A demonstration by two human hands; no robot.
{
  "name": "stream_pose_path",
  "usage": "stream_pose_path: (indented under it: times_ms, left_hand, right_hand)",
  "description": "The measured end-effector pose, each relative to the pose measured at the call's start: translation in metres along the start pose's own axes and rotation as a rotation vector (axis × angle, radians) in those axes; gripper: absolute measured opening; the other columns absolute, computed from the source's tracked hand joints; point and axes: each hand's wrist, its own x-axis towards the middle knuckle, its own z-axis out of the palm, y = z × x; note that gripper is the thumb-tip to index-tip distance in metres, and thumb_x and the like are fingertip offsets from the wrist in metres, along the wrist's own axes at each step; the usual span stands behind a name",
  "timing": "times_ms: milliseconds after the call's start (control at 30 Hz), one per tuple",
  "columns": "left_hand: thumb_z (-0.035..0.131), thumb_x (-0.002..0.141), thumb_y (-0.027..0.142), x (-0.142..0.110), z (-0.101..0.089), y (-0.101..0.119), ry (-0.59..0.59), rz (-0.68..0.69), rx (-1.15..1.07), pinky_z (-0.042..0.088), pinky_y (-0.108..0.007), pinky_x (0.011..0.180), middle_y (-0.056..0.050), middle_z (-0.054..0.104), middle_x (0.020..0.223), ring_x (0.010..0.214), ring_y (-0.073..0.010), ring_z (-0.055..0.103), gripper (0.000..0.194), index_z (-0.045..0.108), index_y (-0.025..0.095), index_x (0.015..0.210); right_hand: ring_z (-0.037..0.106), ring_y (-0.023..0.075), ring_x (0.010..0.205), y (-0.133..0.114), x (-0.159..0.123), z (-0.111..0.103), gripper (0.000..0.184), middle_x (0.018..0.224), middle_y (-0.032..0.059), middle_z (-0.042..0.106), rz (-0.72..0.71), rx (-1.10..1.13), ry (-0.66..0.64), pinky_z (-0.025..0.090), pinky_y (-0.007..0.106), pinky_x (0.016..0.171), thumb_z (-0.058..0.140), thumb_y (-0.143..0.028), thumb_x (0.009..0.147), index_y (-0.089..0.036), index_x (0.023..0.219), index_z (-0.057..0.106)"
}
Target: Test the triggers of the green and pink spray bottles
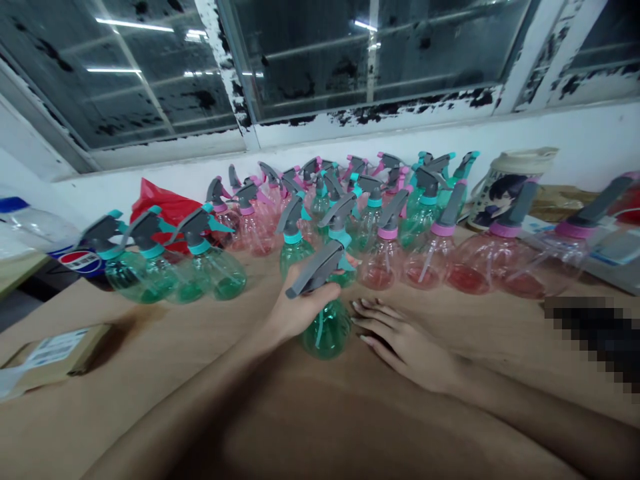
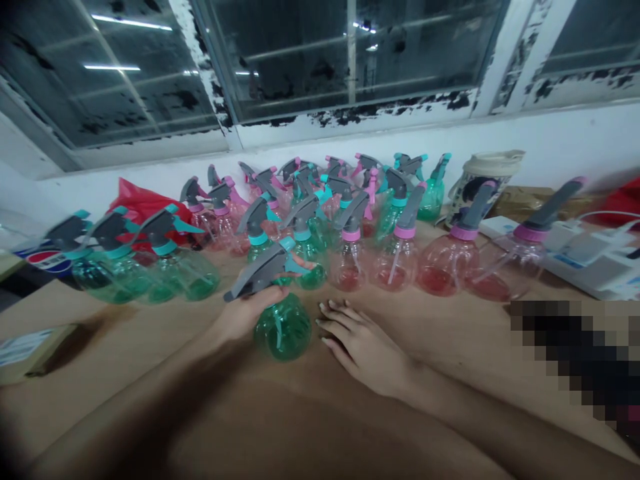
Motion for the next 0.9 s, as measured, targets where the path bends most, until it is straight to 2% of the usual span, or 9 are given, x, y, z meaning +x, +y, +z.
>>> stream_pose_path:
  times_ms: [133, 333, 433, 567, 733, 833, 900]
  left_hand:
    - [0.053, 0.070, 0.014, 0.001, 0.001, -0.004, 0.004, -0.008, 0.030, 0.051, -0.032, 0.077, -0.002, 0.068, 0.097, 0.090, -0.0205, 0.063, 0.033, 0.063, 0.025, 0.099]
    - [0.053, 0.071, 0.010, -0.001, 0.005, -0.005, 0.018, 0.046, 0.021, 0.051, -0.030, 0.080, -0.003, 0.065, 0.108, 0.088, -0.0175, 0.064, 0.039, 0.060, 0.023, 0.106]
    - [0.054, 0.073, 0.012, -0.002, 0.006, 0.000, 0.021, 0.018, 0.019, 0.052, -0.028, 0.078, -0.004, 0.064, 0.110, 0.086, -0.0166, 0.065, 0.035, 0.059, 0.023, 0.106]
    - [0.057, 0.075, 0.017, -0.004, 0.006, 0.003, 0.034, 0.003, 0.036, 0.050, -0.032, 0.085, -0.005, 0.062, 0.113, 0.094, -0.0189, 0.062, 0.029, 0.058, 0.022, 0.104]
    - [0.064, 0.072, 0.028, -0.010, 0.000, 0.001, -0.010, -0.042, 0.028, 0.050, -0.033, 0.080, -0.005, 0.062, 0.111, 0.096, -0.0209, 0.061, 0.045, 0.050, 0.026, 0.115]
    - [0.068, 0.067, 0.035, -0.016, -0.010, -0.003, -0.020, -0.086, 0.130, 0.050, -0.034, 0.076, -0.005, 0.063, 0.107, 0.093, -0.0228, 0.061, 0.058, 0.046, 0.028, 0.121]
    - [0.068, 0.067, 0.037, -0.020, -0.015, -0.004, -0.030, -0.083, 0.202, 0.049, -0.033, 0.074, -0.005, 0.063, 0.105, 0.091, -0.0231, 0.061, 0.058, 0.047, 0.026, 0.120]
  right_hand:
    - [0.035, 0.0187, 0.126, 0.000, 0.000, 0.000, 0.036, 0.133, 0.0072, 0.045, -0.007, 0.000, -0.001, 0.029, 0.044, 0.105, 0.037, -0.022, 0.090, -0.018, 0.124, 0.047]
    - [0.035, 0.0184, 0.126, 0.001, -0.001, 0.001, 0.036, 0.134, 0.0070, 0.045, 0.004, -0.019, -0.010, 0.029, 0.043, 0.105, 0.036, -0.024, 0.090, -0.018, 0.124, 0.048]
    - [0.034, 0.0189, 0.127, 0.001, -0.001, 0.001, 0.036, 0.134, 0.0070, 0.045, 0.004, -0.033, -0.011, 0.029, 0.043, 0.105, 0.035, -0.023, 0.090, -0.018, 0.124, 0.048]
    - [0.035, 0.0198, 0.126, 0.000, -0.002, 0.000, 0.036, 0.134, 0.0072, 0.045, -0.007, -0.010, 0.006, 0.030, 0.045, 0.104, 0.036, -0.023, 0.090, -0.020, 0.124, 0.048]
    - [0.038, 0.0204, 0.124, -0.001, -0.002, -0.001, 0.035, 0.131, 0.0079, 0.048, -0.018, 0.008, 0.031, 0.031, 0.046, 0.103, 0.037, -0.022, 0.090, -0.020, 0.122, 0.049]
    - [0.037, 0.0200, 0.125, -0.001, -0.001, -0.001, 0.034, 0.132, 0.0080, 0.047, -0.013, -0.021, 0.005, 0.030, 0.045, 0.104, 0.036, -0.023, 0.090, -0.019, 0.122, 0.049]
    - [0.036, 0.0196, 0.126, -0.001, -0.001, -0.001, 0.034, 0.133, 0.0083, 0.046, -0.006, -0.034, -0.008, 0.029, 0.044, 0.105, 0.036, -0.024, 0.090, -0.018, 0.121, 0.050]
